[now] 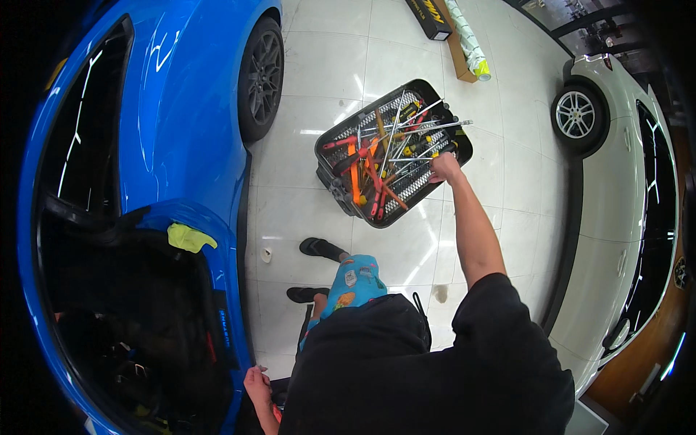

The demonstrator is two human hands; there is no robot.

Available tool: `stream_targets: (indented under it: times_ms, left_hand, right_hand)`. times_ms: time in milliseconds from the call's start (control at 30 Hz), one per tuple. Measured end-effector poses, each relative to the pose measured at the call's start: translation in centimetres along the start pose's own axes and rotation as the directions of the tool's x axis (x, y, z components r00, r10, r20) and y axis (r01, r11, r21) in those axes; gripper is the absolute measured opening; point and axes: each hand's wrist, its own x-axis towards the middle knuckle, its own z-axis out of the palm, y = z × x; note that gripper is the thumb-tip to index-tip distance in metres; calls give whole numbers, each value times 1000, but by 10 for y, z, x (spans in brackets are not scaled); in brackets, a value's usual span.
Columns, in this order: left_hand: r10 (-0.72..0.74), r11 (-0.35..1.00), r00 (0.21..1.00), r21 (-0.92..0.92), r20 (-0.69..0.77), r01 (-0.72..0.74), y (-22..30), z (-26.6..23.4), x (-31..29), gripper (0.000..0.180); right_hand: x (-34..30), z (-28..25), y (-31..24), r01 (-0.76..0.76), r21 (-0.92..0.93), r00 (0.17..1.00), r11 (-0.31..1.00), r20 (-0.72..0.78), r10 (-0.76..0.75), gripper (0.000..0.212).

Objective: The person uses a screwdriver to pry and adjust the interior door trim of a blue car, then retrieves additional tools from a drawer and returns to the vehicle.

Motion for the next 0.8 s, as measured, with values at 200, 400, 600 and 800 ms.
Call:
stream_targets:
  times_ms: [200, 400, 600, 800]
  left_hand:
    - [1, 997, 999, 73, -52, 3, 18, -1, -15, 29]
    - [73, 994, 996, 82, -42, -69, 43, -1, -1, 28]
    - [135, 987, 989, 101, -60, -129, 45, 1, -1, 27]
    - [244, 968, 928, 129, -283, -215, 35, -1, -35, 27]
  right_hand:
    - [14, -57, -94, -515, 652, 739, 557, 8, 673, 33]
    - [51, -71, -117, -631, 615, 652, 474, 88, 753, 54]
    - [82, -55, -110, -633, 635, 676, 443, 174, 716, 57]
    - [2, -17, -85, 100, 909, 948, -405, 37, 316, 29]
